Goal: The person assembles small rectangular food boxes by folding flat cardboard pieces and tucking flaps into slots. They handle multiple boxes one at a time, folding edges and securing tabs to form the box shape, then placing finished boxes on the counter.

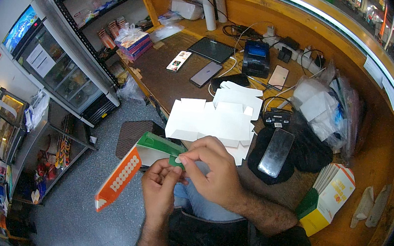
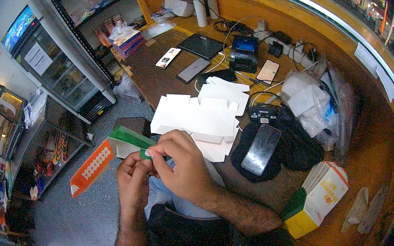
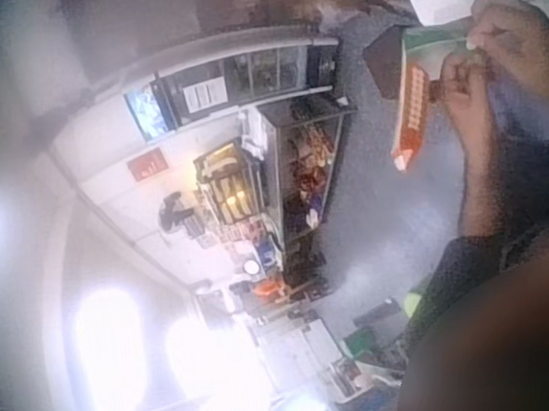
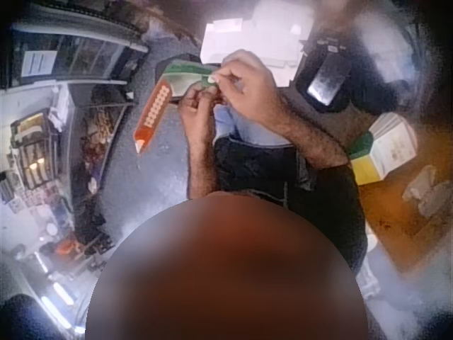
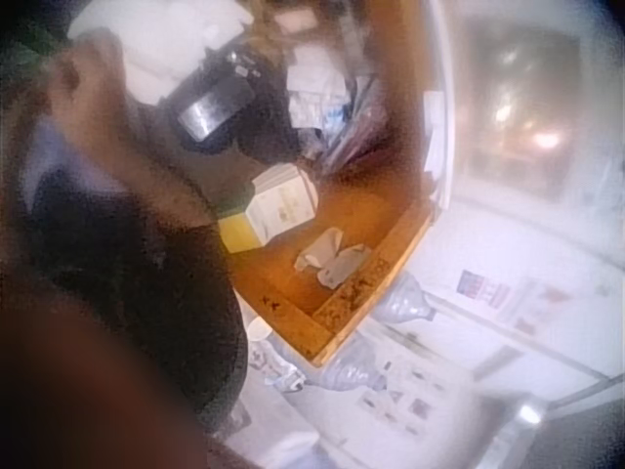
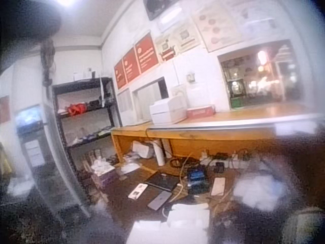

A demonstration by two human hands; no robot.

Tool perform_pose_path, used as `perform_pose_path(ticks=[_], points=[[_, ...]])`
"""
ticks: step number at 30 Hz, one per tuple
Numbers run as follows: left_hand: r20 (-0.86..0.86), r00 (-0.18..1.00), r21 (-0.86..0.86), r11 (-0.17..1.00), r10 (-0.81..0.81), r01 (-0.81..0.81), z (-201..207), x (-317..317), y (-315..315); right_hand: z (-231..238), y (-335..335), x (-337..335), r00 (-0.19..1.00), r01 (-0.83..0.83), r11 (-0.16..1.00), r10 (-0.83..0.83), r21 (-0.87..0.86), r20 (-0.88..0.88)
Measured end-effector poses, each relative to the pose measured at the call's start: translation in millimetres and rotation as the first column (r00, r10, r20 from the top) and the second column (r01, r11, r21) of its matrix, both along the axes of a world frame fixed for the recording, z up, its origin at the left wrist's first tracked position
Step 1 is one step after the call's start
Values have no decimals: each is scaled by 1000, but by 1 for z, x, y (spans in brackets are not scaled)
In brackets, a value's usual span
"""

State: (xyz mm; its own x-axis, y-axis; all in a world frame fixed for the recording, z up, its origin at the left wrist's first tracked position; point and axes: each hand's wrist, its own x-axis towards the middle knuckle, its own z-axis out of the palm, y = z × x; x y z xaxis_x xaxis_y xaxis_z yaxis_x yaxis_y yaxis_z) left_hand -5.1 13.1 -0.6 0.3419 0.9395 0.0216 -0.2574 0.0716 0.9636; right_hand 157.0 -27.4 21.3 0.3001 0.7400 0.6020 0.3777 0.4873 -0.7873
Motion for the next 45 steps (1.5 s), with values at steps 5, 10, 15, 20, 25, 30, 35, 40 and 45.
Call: perform_pose_path(ticks=[5, 10, 15, 20, 25, 30, 35, 40, 45], points=[[86, 996, -5, 1000, -8, 9, 0, 0, -2, 1, -3, 0, 999, 9, 1000, -9, 24, -32], [98, 995, 12, 1000, -5, 3, 2, -1, -4, 8, -6, 4, 1000, -21, 999, 21, 35, -18], [150, 989, 23, 1000, -10, 7, 11, 1, -7, 10, -10, 6, 995, -68, 998, 68, -3, -78], [132, 991, 56, 998, -20, 13, 14, 0, -7, 17, -15, 6, 990, -86, 996, 83, -24, -114], [136, 990, 84, 996, -45, 34, 12, 0, -9, 14, -13, 4, 992, -59, 998, 58, -6, -111], [250, 968, 18, 1000, -13, 8, 18, 10, -13, 11, -12, 1, 996, -46, 999, 48, 21, -78], [254, 962, -2, 995, -96, 100, -1, 0, -5, 11, -9, 5, 995, -15, 996, 7, 92, 96], [240, 964, 57, 993, -117, 107, -14, -3, 1, 10, -7, 9, 984, -142, 988, 134, 62, 120], [256, 963, 80, 994, -89, 71, -6, -5, -5, 14, -7, 14, 943, -331, 943, 332, 30, -22]])
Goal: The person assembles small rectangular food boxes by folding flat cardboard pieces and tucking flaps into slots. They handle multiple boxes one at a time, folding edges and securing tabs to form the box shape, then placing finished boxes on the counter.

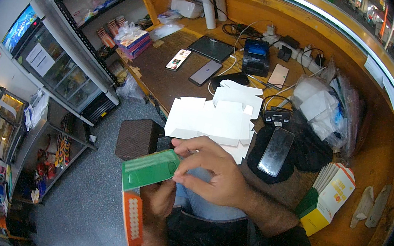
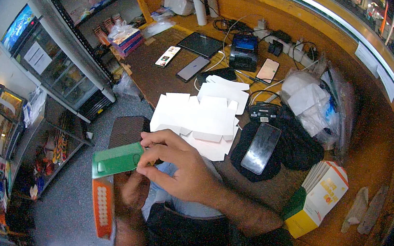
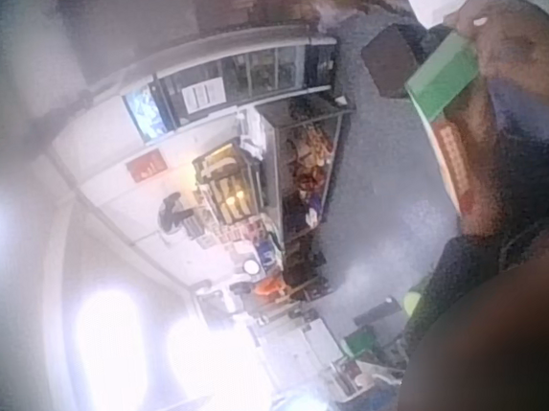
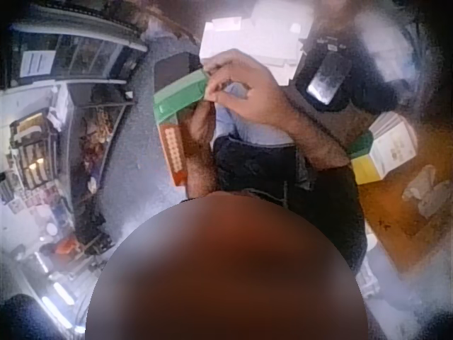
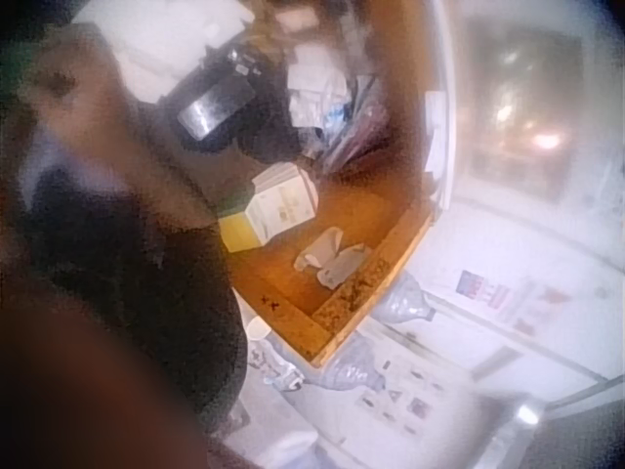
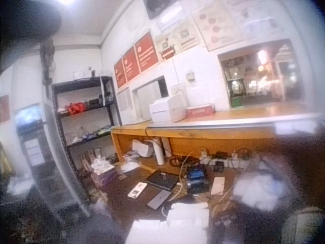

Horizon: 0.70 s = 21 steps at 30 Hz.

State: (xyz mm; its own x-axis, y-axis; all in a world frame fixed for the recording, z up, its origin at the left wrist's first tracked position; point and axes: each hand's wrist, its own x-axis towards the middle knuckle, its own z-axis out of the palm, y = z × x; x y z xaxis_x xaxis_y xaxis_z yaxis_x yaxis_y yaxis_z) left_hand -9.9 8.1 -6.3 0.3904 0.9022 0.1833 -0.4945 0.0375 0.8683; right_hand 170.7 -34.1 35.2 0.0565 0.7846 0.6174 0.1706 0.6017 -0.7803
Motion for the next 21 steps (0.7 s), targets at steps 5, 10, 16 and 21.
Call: perform_pose_path(ticks=[5, 10, 16, 21], points=[[-24, 999, -9, 1000, 25, -26, -3, -9, 3, -7, 1, -2, 993, -111, 994, 110, 22, 41], [111, 993, 25, 999, 30, -33, 5, 1, -1, -6, 1, -3, 994, -98, 995, 97, 14, 48], [-15, 973, 14, 973, 232, -232, 13, 0, -6, 7, -1, 10, 985, -111, 993, 103, 52, 137], [703, 683, -231, 844, -198, 483, 37, -30, 6, 2, 4, 18, 938, 15, 997, -39, 71, 344]])
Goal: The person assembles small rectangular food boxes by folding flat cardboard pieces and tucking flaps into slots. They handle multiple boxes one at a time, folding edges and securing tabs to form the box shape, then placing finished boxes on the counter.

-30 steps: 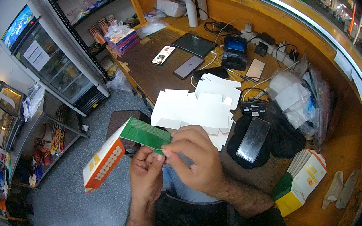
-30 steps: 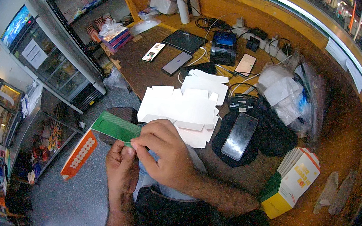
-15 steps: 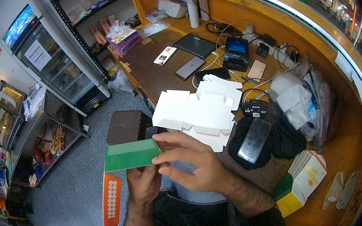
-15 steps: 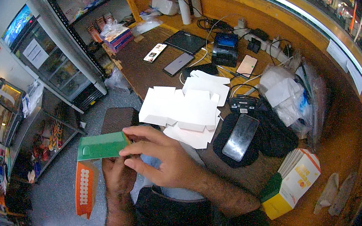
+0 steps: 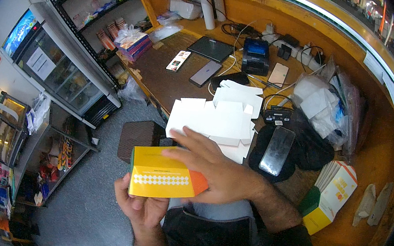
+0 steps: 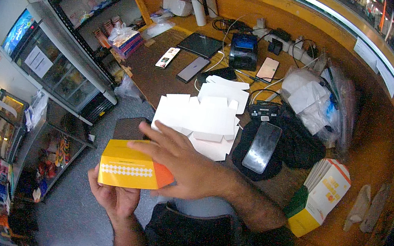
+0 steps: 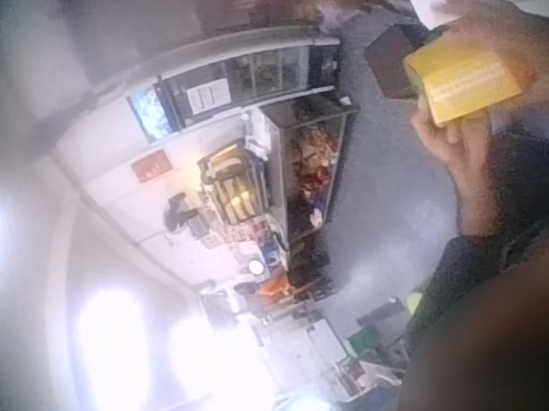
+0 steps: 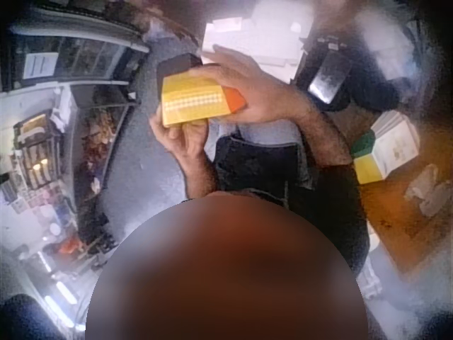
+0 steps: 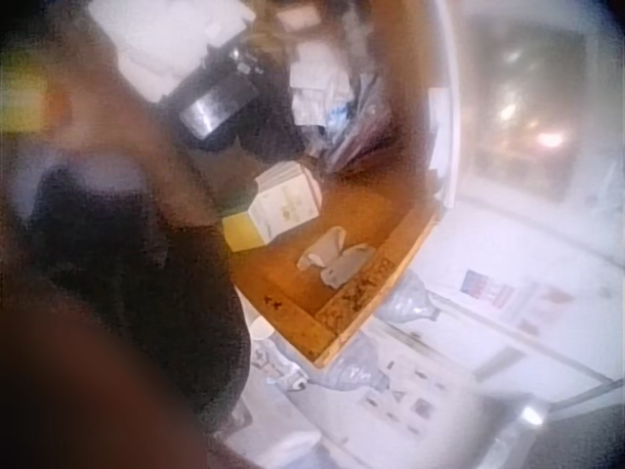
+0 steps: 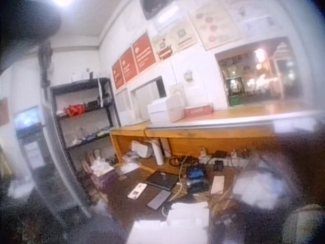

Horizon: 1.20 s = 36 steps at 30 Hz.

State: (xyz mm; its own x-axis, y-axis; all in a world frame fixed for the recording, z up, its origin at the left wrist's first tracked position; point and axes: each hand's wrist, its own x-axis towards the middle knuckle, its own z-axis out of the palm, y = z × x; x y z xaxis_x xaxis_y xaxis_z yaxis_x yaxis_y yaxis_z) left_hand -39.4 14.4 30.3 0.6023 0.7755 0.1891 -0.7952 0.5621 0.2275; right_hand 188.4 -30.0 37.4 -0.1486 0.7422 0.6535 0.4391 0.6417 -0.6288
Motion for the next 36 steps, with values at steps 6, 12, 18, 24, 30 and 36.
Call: perform_pose_path(ticks=[6, 12, 18, 24, 30, 36], points=[[-226, 919, 219, 936, 323, -275, 24, 27, -14, -17, -4, -17, 992, 122, 992, -123, 19, 29], [-551, 382, 726, 652, 742, -219, 5, 28, -29, -9, -6, -30, 981, 192, 972, -190, 132, -32], [-595, 374, 674, 695, 712, -251, 14, 18, -24, -9, -7, -20, 972, 152, 988, -148, 12, -185], [-549, 456, 667, 696, 700, -266, 19, 8, -15, -1, -9, -22, 980, 178, 969, -159, 169, -116], [-429, 77, 870, 434, 900, -235, 7, 19, -19, 2, -24, -41, 929, 194, 978, -209, -77, -305], [-387, 201, 846, 433, 900, -311, -1, 30, -31, -4, -18, -43, 951, 232, 959, -188, 165, -245]])
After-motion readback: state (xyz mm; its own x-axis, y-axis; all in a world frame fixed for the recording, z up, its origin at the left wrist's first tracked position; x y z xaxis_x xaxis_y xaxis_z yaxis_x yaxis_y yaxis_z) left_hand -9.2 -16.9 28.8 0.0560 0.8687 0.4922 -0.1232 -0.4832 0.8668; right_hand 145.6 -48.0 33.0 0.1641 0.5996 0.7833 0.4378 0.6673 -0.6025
